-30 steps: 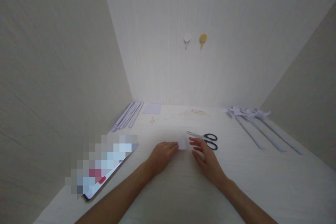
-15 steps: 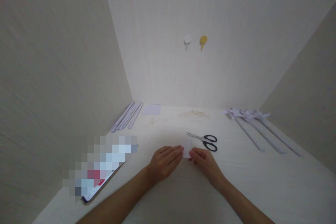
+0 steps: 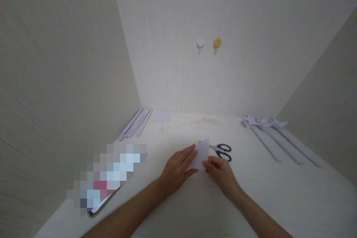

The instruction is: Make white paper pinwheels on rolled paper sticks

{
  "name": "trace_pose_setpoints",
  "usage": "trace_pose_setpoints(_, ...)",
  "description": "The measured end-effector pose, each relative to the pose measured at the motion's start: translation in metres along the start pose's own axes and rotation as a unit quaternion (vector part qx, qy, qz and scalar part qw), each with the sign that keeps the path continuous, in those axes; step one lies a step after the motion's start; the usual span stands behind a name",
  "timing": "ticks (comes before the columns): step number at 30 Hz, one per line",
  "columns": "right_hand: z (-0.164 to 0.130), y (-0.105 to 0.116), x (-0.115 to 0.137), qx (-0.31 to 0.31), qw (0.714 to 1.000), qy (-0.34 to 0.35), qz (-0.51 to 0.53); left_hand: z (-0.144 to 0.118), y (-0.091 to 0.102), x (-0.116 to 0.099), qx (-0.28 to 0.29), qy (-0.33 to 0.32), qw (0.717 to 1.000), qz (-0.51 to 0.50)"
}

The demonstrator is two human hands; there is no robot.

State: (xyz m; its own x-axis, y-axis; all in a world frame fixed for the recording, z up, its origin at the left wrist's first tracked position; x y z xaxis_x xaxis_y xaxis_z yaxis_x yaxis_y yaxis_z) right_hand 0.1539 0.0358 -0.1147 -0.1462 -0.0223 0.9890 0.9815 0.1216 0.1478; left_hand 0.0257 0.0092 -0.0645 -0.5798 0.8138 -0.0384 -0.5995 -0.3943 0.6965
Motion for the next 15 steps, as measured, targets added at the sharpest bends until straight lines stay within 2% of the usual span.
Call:
trace_pose_setpoints(6,-0.0025,0.0000,0.0033,-0.003,1.000,-0.005,0.012,-0.0026,-0.0044,0.0041,0.009,0.014,0.999,-0.043)
trace_pose_setpoints(15,-0.0026,-0.0001,-0.0047,-0.002,1.000,-0.015,0.023,-0.0042,-0.0076,0.0074,0.028,0.036,0.994,-0.096)
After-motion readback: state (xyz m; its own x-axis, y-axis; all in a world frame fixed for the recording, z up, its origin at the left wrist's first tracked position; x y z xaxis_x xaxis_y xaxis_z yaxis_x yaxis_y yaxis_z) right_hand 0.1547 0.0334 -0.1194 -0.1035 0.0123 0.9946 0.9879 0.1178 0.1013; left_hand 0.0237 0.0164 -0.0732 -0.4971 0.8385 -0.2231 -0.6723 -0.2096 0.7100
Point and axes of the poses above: each hand's wrist, its own z-axis towards the middle knuckle, its own y-axis out of the back of the hand, x = y × z, the point moved 7 cm from there along z, towards the middle knuckle, and after that the axes turned 1 degree about x, right-handed, at the moved point
